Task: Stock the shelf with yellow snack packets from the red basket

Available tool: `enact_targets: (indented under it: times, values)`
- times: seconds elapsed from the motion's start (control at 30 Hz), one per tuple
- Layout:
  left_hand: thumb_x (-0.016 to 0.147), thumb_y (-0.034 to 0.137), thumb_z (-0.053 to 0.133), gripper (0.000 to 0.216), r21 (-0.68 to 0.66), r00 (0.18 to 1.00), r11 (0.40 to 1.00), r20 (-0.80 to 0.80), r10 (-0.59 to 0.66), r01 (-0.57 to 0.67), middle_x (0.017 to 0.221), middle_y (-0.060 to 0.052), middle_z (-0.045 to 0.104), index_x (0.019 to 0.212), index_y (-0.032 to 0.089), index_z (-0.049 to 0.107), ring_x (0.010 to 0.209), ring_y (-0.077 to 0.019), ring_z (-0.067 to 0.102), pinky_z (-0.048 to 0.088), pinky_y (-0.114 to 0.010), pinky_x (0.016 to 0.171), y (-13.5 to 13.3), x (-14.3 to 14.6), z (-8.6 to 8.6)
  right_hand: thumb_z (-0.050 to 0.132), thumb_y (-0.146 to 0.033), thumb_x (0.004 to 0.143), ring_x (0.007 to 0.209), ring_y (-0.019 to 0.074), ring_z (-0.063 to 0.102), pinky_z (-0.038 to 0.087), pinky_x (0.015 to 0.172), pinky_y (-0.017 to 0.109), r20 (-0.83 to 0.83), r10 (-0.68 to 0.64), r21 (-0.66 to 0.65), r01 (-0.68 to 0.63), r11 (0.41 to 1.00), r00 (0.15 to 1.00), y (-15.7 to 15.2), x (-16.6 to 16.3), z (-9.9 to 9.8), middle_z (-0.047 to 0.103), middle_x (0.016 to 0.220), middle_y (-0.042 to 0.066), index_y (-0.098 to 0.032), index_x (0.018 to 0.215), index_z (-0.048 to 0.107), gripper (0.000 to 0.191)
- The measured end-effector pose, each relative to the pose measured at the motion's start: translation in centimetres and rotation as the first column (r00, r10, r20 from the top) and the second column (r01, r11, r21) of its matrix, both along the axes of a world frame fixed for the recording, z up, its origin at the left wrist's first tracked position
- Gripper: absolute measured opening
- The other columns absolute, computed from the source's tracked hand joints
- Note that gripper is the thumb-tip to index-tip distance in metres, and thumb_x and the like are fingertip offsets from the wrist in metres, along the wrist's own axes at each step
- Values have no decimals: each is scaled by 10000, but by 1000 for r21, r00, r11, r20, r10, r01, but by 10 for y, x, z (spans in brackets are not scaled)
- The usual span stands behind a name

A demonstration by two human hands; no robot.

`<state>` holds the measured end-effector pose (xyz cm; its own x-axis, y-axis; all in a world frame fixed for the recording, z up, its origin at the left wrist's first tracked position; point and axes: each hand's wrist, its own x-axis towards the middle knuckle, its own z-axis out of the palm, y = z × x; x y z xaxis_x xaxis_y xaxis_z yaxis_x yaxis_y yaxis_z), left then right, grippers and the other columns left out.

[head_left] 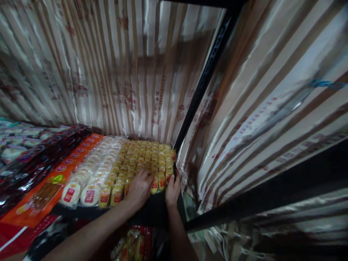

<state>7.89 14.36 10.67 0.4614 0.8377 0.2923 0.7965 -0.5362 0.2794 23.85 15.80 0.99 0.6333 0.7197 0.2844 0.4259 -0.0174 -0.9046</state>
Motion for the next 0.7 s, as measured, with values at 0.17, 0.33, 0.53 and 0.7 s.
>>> enact_targets:
  times: [0.17, 0.33, 0.53, 0.7]
  values:
    - [864, 224, 437, 226, 61, 974, 975, -55, 218, -215, 976, -63, 572, 1029, 229, 591, 904, -215, 502, 444, -352, 809, -36, -34, -27, 274, -477, 838, 1276, 252, 329, 234, 1045, 416, 11, -2, 1, 2, 1000, 1000, 0, -1, 2, 417, 1343, 186, -57, 1278, 416, 624]
    - [826, 96, 440, 324, 77, 966, 971, -108, 233, -226, 1167, -74, 534, 1108, 215, 546, 1059, -215, 476, 413, -357, 921, -36, -43, -44, 273, -485, 826, 1262, 272, 347, 245, 1035, 427, 26, 6, -21, -6, 1000, 1000, 0, 0, 3, 431, 1326, 202, -35, 1267, 424, 648]
    - [851, 113, 409, 247, 92, 995, 991, -1, 100, -99, 1192, -42, 540, 1005, 230, 562, 1177, -182, 416, 376, -350, 999, -29, -43, -39, 289, -487, 837, 1258, 266, 353, 256, 1027, 431, 21, -1, 13, 0, 1000, 1000, 2, 1, -2, 438, 1327, 184, -69, 1269, 428, 617]
    - [851, 117, 382, 236, 32, 997, 999, 65, -41, 39, 1071, -35, 589, 930, 254, 557, 1031, -167, 528, 449, -306, 903, -33, -45, -29, 296, -503, 835, 1250, 273, 361, 260, 1027, 448, 27, -18, -3, 18, 1000, 999, 3, -1, -1, 441, 1320, 194, -65, 1272, 422, 631]
